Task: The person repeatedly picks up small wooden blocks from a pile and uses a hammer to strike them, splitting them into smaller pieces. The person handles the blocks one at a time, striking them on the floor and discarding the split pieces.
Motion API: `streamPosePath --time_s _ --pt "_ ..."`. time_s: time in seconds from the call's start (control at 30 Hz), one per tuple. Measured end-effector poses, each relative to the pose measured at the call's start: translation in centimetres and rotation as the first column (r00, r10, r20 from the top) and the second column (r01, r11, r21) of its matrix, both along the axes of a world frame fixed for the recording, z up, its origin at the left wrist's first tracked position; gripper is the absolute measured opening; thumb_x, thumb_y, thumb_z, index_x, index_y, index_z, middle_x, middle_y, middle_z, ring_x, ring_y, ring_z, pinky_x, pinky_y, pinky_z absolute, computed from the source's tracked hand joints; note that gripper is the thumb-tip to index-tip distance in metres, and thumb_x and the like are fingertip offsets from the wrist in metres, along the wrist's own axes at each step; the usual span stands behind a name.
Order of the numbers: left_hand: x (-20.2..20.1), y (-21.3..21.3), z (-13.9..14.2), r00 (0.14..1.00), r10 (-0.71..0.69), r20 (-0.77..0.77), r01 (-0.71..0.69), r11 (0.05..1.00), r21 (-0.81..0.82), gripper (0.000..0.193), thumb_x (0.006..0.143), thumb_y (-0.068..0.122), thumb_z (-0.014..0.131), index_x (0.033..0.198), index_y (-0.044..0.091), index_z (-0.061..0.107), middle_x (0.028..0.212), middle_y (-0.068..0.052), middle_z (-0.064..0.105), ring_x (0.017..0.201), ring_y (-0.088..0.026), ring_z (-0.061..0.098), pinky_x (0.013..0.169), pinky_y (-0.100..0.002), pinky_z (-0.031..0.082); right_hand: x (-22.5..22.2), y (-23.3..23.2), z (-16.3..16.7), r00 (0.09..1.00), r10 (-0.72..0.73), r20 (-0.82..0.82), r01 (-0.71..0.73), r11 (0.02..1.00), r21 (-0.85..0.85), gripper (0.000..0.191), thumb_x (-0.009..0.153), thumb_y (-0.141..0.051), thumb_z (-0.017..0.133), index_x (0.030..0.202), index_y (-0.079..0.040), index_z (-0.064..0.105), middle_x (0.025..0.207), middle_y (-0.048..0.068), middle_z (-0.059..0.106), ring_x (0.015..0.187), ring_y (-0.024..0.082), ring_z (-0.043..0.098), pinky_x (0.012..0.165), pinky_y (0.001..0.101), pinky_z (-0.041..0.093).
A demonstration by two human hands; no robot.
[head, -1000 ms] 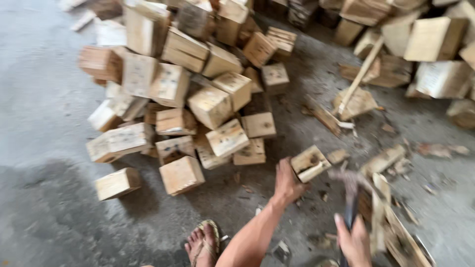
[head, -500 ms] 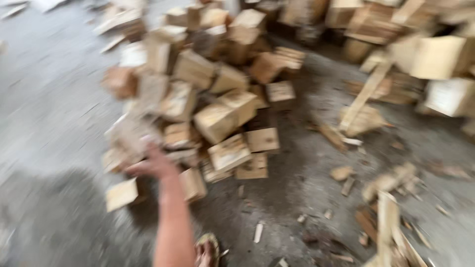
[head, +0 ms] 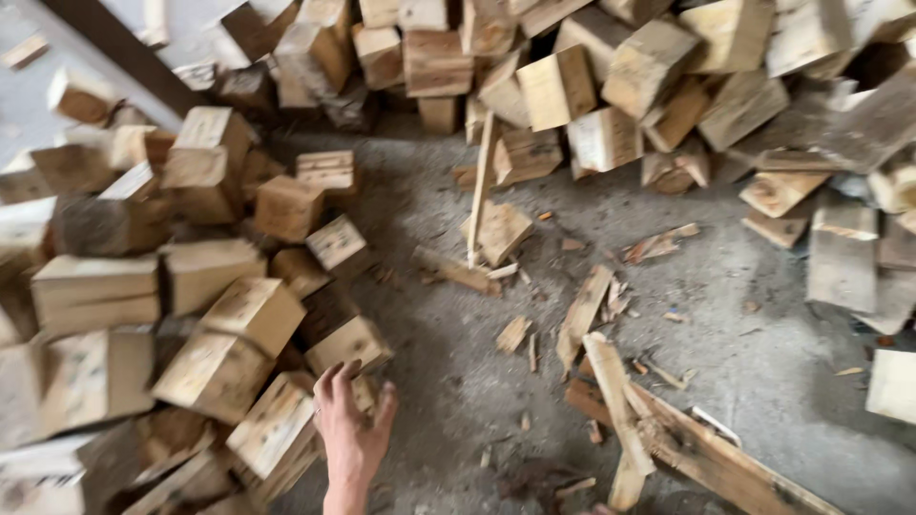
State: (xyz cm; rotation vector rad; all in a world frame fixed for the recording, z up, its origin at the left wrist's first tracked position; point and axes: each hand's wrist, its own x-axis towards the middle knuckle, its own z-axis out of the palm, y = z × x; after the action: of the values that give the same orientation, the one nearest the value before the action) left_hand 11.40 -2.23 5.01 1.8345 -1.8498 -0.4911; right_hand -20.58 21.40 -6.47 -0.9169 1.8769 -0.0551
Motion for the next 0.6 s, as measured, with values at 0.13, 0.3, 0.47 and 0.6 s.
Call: streamPosePath --time_s 0.13,0.3,0.47,0.6 --pt "-2.5 -2.8 -0.5 0.75 -0.156 0.643 0.057 0.983 0.172 0.09 0.079 0.059 0.065 0.155 0.018 0.039 0.163 -0.018 0.033 0.149 -0.039 0.03 0.112 -0.064 0.032 -7.6 -7.9 4.1 0.971 -0.196 0.14 0.23 0.924 -0.306 0.064 0.086 -0.029 0.08 0.142 -0.013 0.053 0.087 0.007 0.074 0.068 0.018 0.073 0.063 0.0372 0.062" --pt "-1.9 -3.6 -3.2 0.554 -0.287 0.782 0.114 0.956 0.27 0.085 0.087 0.049 0.06 0.159 0.012 0.033 0.158 -0.019 0.036 0.139 -0.039 0.043 0.114 -0.053 0.035 -19.9 -30.5 10.7 0.915 -0.402 0.015 0.203 0.431 -0.879 0.077 0.08 -0.026 0.083 0.143 0.0 0.048 0.103 0.008 0.061 0.087 0.016 0.062 0.067 0.032 0.056" --pt "-1.5 -3.5 -6.7 0.559 -0.201 0.804 0.107 0.979 0.171 0.069 0.087 0.028 0.058 0.153 0.016 0.043 0.152 -0.017 0.048 0.135 -0.038 0.051 0.112 -0.053 0.041 -25.9 -45.1 20.3 0.633 -0.555 -0.539 -0.346 0.42 -0.839 0.11 0.077 -0.04 0.1 0.159 -0.005 0.036 0.144 0.033 0.036 0.131 0.051 0.042 0.094 0.0689 0.043" --pt "-1.3 -4.3 -7.2 0.641 -0.166 0.749 0.079 0.985 0.151 0.067 0.085 0.024 0.057 0.15 0.017 0.046 0.151 -0.018 0.049 0.133 -0.039 0.052 0.111 -0.053 0.042 -25.9 -48.1 20.9 0.709 -0.407 -0.576 -0.397 0.444 -0.803 0.104 0.073 -0.039 0.102 0.15 -0.006 0.04 0.153 0.034 0.025 0.144 0.052 0.032 0.109 0.0693 0.035"
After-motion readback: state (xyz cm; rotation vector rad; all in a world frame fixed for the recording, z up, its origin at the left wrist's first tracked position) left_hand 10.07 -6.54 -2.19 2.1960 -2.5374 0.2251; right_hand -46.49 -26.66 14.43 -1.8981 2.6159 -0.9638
